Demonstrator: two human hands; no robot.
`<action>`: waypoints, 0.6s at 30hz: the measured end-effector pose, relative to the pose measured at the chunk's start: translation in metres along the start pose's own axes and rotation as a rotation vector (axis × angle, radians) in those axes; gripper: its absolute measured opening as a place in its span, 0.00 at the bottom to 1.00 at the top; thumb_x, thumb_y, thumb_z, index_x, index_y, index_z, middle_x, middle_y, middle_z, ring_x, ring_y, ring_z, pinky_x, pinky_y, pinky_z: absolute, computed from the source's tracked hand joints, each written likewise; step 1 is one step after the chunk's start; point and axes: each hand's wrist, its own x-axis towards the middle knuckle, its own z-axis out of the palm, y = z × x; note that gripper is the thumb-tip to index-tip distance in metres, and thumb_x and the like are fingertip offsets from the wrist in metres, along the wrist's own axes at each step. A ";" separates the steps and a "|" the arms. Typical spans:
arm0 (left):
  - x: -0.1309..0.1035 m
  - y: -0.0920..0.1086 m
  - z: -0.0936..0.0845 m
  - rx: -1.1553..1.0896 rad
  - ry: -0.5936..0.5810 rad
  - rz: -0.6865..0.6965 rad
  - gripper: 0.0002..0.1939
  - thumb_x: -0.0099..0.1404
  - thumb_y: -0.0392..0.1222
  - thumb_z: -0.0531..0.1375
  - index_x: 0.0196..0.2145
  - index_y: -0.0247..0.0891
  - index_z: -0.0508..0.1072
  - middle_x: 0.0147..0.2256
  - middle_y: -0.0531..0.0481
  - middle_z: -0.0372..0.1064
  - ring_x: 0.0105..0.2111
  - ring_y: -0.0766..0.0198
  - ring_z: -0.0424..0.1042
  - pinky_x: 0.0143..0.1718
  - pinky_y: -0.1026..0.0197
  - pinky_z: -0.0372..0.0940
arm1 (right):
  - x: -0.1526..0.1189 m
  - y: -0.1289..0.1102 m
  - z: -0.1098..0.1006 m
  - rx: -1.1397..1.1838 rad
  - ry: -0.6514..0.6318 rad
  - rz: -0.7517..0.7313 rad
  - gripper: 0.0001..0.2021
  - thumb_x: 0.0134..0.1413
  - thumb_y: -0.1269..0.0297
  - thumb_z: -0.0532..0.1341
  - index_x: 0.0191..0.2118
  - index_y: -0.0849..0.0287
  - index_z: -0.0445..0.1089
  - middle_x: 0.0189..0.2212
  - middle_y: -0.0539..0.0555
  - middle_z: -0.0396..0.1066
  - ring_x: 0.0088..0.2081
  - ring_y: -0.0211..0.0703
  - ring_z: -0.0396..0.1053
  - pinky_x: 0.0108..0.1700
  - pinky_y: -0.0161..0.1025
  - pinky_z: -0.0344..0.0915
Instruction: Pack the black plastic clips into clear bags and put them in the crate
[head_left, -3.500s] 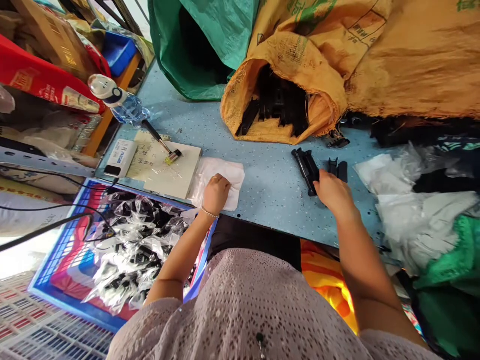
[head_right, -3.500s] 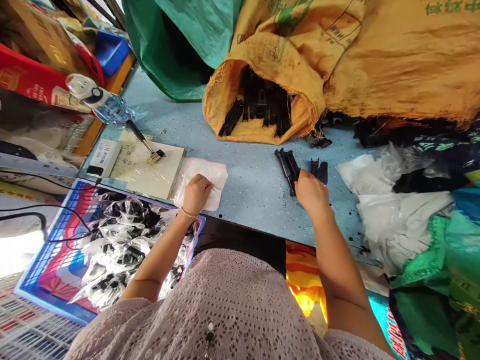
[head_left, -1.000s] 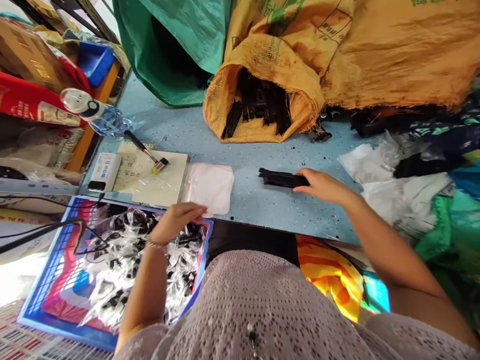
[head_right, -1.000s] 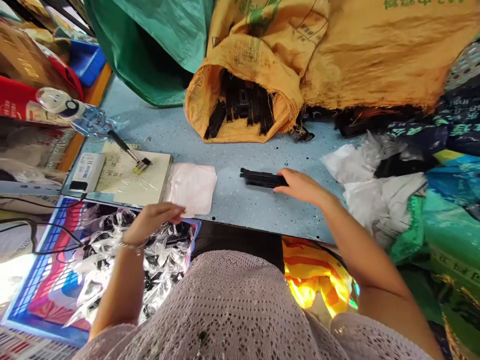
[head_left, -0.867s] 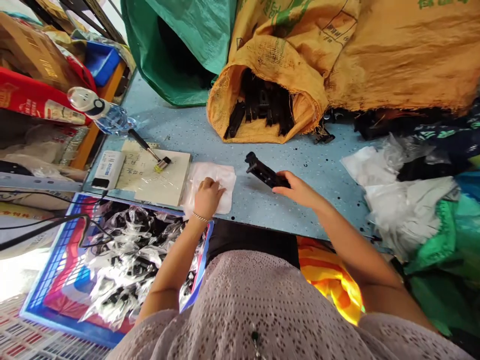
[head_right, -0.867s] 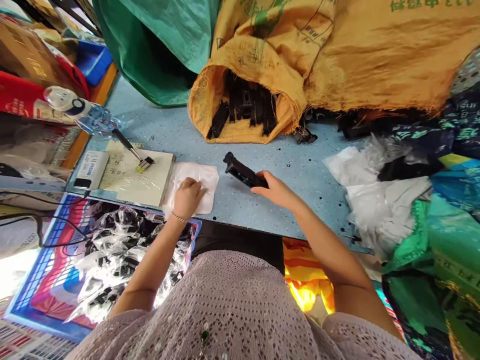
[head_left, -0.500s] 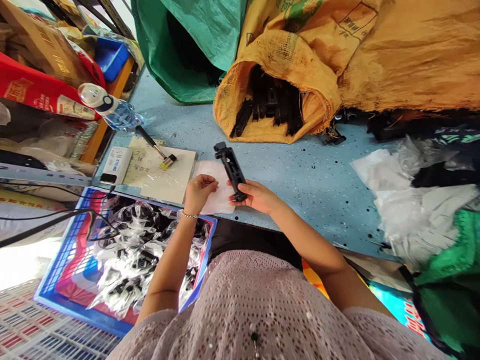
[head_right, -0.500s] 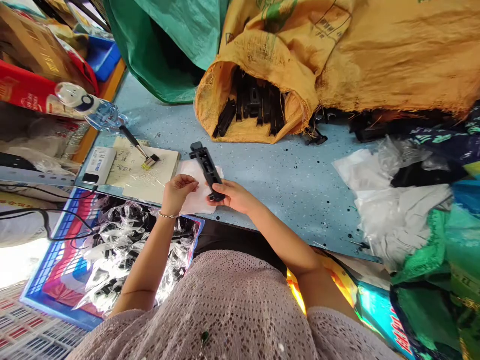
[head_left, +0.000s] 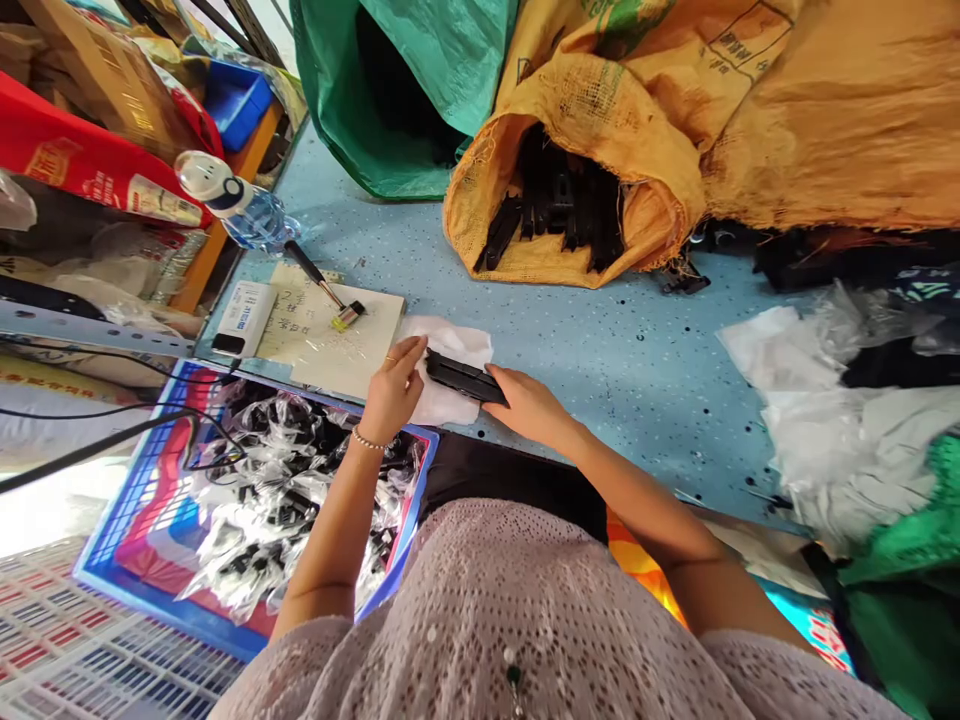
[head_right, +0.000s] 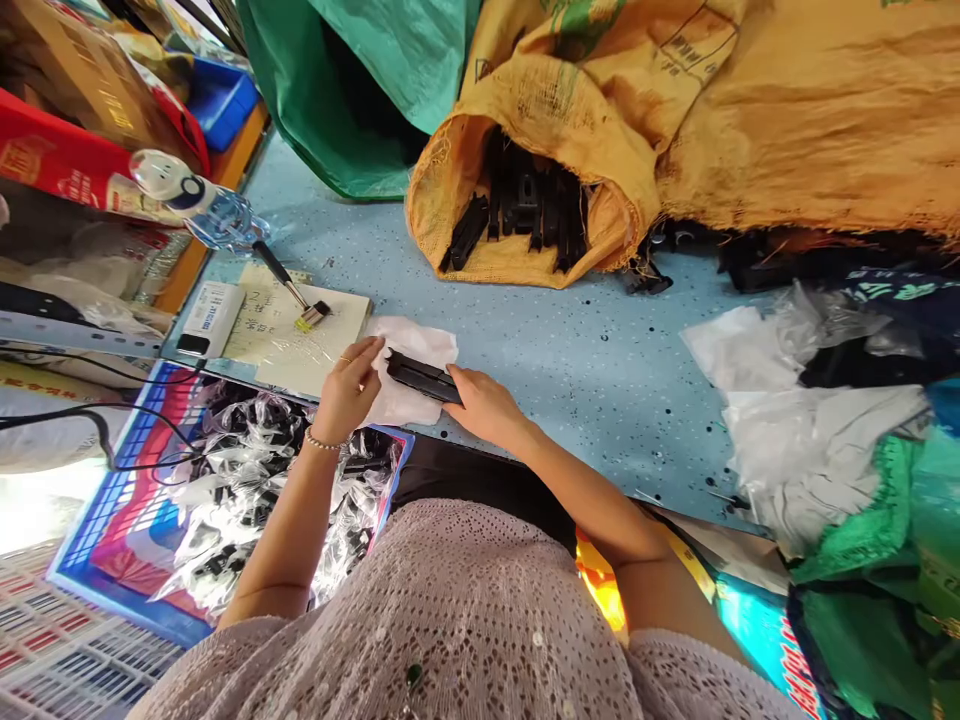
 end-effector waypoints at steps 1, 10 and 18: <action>-0.005 0.006 0.004 0.012 -0.020 0.079 0.30 0.67 0.28 0.51 0.65 0.37 0.67 0.61 0.37 0.67 0.58 0.56 0.71 0.60 0.53 0.69 | 0.002 0.000 0.003 0.046 0.028 0.025 0.33 0.47 0.65 0.72 0.61 0.51 0.68 0.52 0.60 0.75 0.55 0.63 0.70 0.60 0.58 0.63; -0.036 0.045 0.028 -0.087 -0.019 0.361 0.34 0.69 0.26 0.48 0.71 0.42 0.56 0.63 0.39 0.66 0.63 0.55 0.68 0.64 0.54 0.67 | -0.002 -0.002 0.029 0.862 -0.060 0.193 0.24 0.53 0.51 0.70 0.53 0.51 0.67 0.40 0.51 0.74 0.39 0.44 0.74 0.48 0.46 0.75; -0.036 0.069 0.013 -0.179 -0.035 0.226 0.28 0.69 0.36 0.61 0.65 0.44 0.66 0.55 0.38 0.69 0.52 0.54 0.76 0.51 0.53 0.77 | -0.052 -0.029 0.017 0.237 -0.015 -0.221 0.27 0.66 0.64 0.60 0.68 0.47 0.59 0.66 0.57 0.61 0.68 0.50 0.58 0.71 0.52 0.56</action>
